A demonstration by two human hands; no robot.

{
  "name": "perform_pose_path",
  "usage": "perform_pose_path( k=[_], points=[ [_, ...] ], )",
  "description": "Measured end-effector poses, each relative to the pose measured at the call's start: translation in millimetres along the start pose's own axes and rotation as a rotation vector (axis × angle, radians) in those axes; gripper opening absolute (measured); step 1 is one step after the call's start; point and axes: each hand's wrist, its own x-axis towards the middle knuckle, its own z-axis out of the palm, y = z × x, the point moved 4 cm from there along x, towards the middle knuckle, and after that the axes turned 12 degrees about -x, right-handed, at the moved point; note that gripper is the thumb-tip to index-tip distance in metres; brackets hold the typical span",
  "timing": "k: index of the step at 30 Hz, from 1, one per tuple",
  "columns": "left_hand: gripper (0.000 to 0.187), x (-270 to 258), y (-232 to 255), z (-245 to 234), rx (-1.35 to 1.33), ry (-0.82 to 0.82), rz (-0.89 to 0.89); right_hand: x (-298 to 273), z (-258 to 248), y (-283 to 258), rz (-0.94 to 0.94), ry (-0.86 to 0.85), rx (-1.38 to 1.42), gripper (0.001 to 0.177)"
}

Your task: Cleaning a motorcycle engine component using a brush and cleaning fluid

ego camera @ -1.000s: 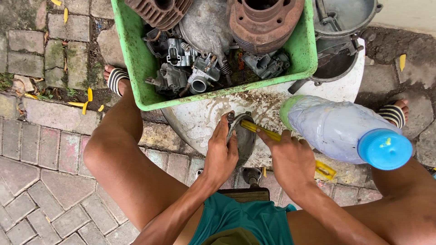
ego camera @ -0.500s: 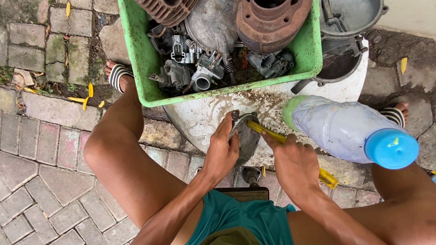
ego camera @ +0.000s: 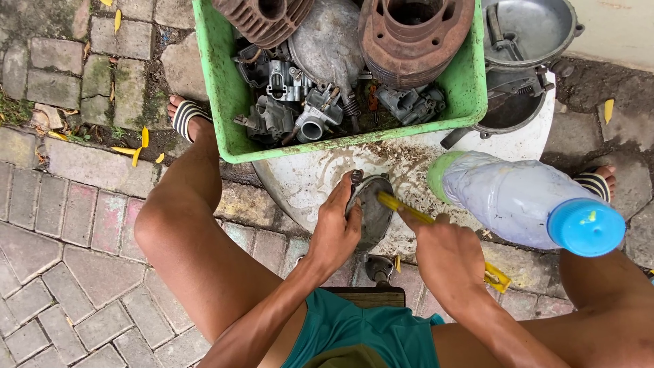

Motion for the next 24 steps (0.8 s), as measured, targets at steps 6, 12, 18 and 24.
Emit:
perform_pose_path(
  k=[6,12,18,24],
  points=[
    [0.057,0,4,-1,0.004,0.018,-0.031,4,11,1,-0.043,-0.169,0.181,0.043],
    [0.057,0,0,0,0.014,0.023,-0.029,-1,1,7,-0.031,-0.451,0.452,0.034],
    [0.056,0,0,2,0.038,0.025,-0.013,6,17,9,-0.160,-0.315,0.339,0.031],
    [0.056,-4,-14,4,0.029,0.021,0.008,4,6,13,-0.124,-0.368,0.289,0.032]
  ],
)
